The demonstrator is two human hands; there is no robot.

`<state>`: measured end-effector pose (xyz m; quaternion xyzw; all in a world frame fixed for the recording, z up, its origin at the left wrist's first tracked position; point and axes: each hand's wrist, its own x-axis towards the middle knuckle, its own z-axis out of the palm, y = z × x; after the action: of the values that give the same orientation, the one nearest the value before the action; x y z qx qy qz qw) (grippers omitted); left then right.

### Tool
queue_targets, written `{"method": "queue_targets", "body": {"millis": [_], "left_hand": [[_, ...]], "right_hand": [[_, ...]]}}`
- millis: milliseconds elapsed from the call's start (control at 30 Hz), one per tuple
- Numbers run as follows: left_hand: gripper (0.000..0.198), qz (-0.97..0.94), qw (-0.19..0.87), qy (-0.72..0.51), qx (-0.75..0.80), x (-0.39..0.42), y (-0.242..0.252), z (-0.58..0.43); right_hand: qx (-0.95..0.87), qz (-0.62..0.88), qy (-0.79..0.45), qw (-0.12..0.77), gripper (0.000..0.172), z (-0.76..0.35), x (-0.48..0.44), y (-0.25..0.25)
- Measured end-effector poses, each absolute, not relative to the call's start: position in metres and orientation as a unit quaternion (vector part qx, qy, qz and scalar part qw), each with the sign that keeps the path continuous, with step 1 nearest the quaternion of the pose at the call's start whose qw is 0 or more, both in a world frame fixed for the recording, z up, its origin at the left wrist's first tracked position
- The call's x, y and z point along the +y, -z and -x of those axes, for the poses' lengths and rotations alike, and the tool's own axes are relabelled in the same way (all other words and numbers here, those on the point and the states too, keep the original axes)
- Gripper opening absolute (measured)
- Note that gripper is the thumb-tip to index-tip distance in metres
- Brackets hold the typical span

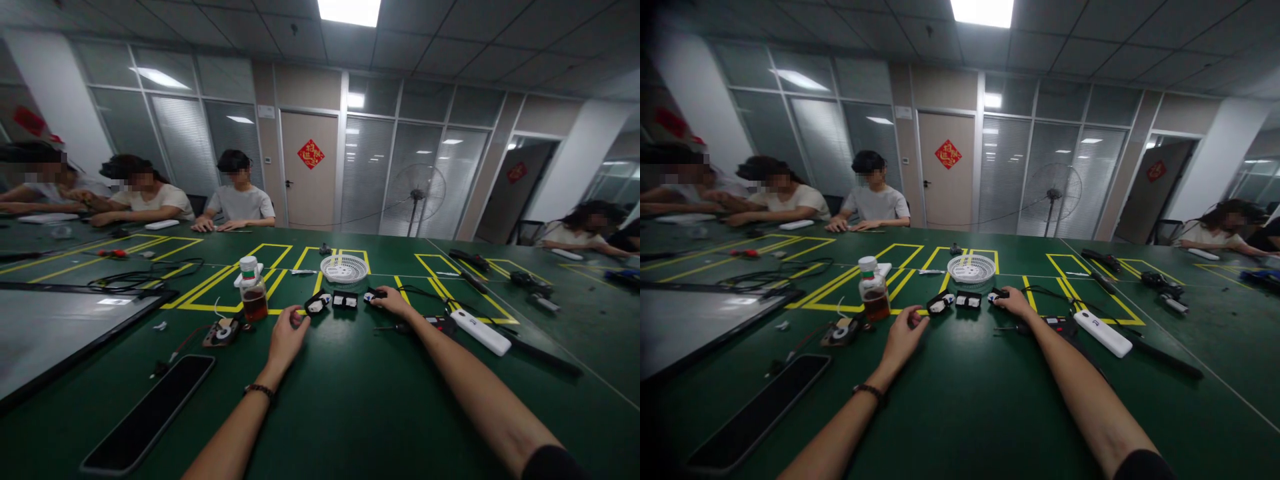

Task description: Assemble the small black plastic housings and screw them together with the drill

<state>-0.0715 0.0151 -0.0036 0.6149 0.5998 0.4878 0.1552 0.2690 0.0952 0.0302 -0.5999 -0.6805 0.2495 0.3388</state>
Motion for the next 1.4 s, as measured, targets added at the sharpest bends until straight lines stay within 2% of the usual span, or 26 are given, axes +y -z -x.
{"method": "queue_targets", "body": {"millis": [167, 300, 400, 533, 700, 800, 933, 1033, 1233, 1400], "left_hand": [[0.049, -0.616, 0.158, -0.489, 0.597, 0.006, -0.004, 0.067], [0.051, -0.647, 0.182, -0.489, 0.556, -0.016, -0.025, 0.043], [0.050, -0.692, 0.280, -0.469, 0.471, -0.036, -0.035, 0.015], [0.053, -0.677, 0.491, -0.382, 0.393, -0.061, -0.032, -0.013], [0.070, -0.651, 0.574, -0.331, 0.370, -0.078, -0.031, -0.019], [0.075, -0.652, 0.581, -0.314, 0.372, -0.079, -0.040, -0.017], [0.056, -0.685, 0.580, -0.234, 0.374, -0.075, -0.049, -0.017], [0.051, -0.699, 0.568, -0.211, 0.380, -0.071, -0.048, -0.020], [0.049, -0.664, 0.556, -0.292, 0.405, -0.069, -0.031, -0.021], [0.054, -0.622, 0.558, -0.357, 0.416, -0.068, -0.020, -0.023]], "right_hand": [[-0.680, 0.585, -0.254, 0.362, 0.050, -0.284, 0.052, -0.051], [-0.700, 0.514, -0.350, 0.352, 0.059, -0.278, 0.001, -0.063], [-0.675, 0.456, -0.469, 0.341, 0.067, -0.259, -0.032, -0.061], [-0.658, 0.392, -0.544, 0.343, 0.074, -0.236, -0.058, -0.055], [-0.679, 0.373, -0.544, 0.321, 0.089, -0.234, -0.069, -0.057], [-0.707, 0.379, -0.520, 0.292, 0.092, -0.238, -0.066, -0.062], [-0.732, 0.371, -0.513, 0.252, 0.087, -0.242, -0.058, -0.067], [-0.722, 0.363, -0.537, 0.243, 0.086, -0.243, -0.050, -0.062], [-0.647, 0.324, -0.606, 0.331, 0.073, -0.238, -0.042, -0.040], [-0.636, 0.331, -0.549, 0.429, 0.064, -0.226, -0.047, -0.024]]}}
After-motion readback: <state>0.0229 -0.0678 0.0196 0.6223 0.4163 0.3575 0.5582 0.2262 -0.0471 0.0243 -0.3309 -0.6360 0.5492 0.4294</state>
